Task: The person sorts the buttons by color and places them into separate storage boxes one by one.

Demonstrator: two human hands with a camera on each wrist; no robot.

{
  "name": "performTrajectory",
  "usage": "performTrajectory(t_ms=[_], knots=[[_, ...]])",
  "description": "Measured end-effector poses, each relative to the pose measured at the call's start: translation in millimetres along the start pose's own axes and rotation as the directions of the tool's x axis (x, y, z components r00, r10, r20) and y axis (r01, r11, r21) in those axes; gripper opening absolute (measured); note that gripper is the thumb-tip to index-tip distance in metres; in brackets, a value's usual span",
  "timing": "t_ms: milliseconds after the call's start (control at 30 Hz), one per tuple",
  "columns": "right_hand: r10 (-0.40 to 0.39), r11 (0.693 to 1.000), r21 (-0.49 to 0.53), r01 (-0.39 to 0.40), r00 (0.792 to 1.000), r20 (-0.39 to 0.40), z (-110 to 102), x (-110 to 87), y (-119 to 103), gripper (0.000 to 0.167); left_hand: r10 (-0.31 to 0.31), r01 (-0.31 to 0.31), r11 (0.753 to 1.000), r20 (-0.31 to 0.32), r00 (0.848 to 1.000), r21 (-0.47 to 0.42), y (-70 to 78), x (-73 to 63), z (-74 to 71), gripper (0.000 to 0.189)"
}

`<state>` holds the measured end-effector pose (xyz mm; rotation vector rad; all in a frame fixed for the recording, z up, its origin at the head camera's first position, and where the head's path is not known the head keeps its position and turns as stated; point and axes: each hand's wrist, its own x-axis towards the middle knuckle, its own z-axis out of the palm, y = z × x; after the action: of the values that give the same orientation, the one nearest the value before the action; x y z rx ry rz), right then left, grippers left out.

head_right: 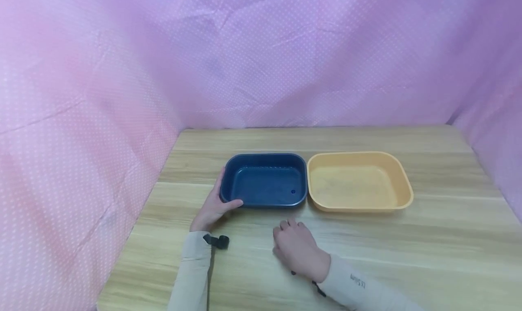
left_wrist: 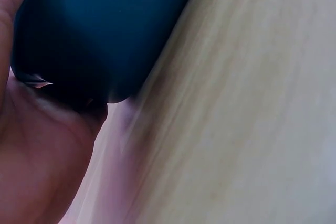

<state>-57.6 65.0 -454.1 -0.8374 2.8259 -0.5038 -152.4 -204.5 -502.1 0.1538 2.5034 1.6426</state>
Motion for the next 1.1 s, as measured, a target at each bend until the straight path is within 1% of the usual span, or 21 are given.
performTrajectory(t_ms=[67,133,167,233,333,500,600,700,800,900,1100], knots=[[-0.02,0.994,-0.104,0.019,1.0,-0.003,6,-4.3,-5,0.012,0.006,-0.006,1.0,0.003,1.0,-0.003,-0.6,0.7,0.4,0.116],[-0.026,0.987,-0.159,0.025,1.0,-0.006,10,-7.0,-7,0.009,0.009,-0.009,1.0,0.006,1.0,0.0,-1.8,1.1,0.9,0.116],[-0.03,0.984,-0.174,0.029,1.0,-0.007,11,-8.0,-8,0.007,0.006,-0.006,1.0,0.006,1.0,0.001,-1.9,1.1,1.1,0.116],[-0.044,0.979,-0.197,0.041,0.999,-0.01,14,-9.8,-7,0.009,-0.001,0.001,1.0,0.009,1.0,0.007,-2.1,0.5,1.3,0.117],[-0.074,0.973,-0.222,0.062,0.996,-0.046,18,-11.6,-6,0.011,-0.013,0.013,1.0,0.006,1.0,0.01,-1.5,-0.2,1.0,0.116],[-0.114,0.962,-0.26,0.085,0.989,-0.097,21,-12.3,-5,0.012,-0.008,0.008,1.0,-0.007,1.0,0.011,-1.0,0.2,0.0,0.116],[-0.135,0.952,-0.29,0.097,0.985,-0.112,20,-12.6,-5,0.012,-0.007,0.007,1.0,-0.002,1.0,0.005,-1.1,0.2,-0.5,0.116],[-0.113,0.949,-0.304,0.08,0.99,-0.09,17,-11.5,-6,0.01,-0.011,0.011,1.0,-0.003,1.0,-0.012,-1.5,-0.1,-0.3,0.117],[-0.053,0.951,-0.307,0.037,0.998,-0.046,15,-9.3,-4,0.007,-0.012,0.012,1.0,-0.006,1.0,-0.02,-1.8,-1.0,-0.1,0.117],[-0.006,0.952,-0.305,0.002,1.0,-0.013,14,-7.9,-3,0.007,-0.01,0.01,1.0,-0.004,1.0,-0.022,-1.3,-1.7,0.2,0.116],[0.001,0.959,-0.284,-0.003,1.0,-0.007,11,-8.6,-4,0.009,-0.015,0.015,0.999,0.002,1.0,-0.031,0.3,-2.8,0.8,0.116]])
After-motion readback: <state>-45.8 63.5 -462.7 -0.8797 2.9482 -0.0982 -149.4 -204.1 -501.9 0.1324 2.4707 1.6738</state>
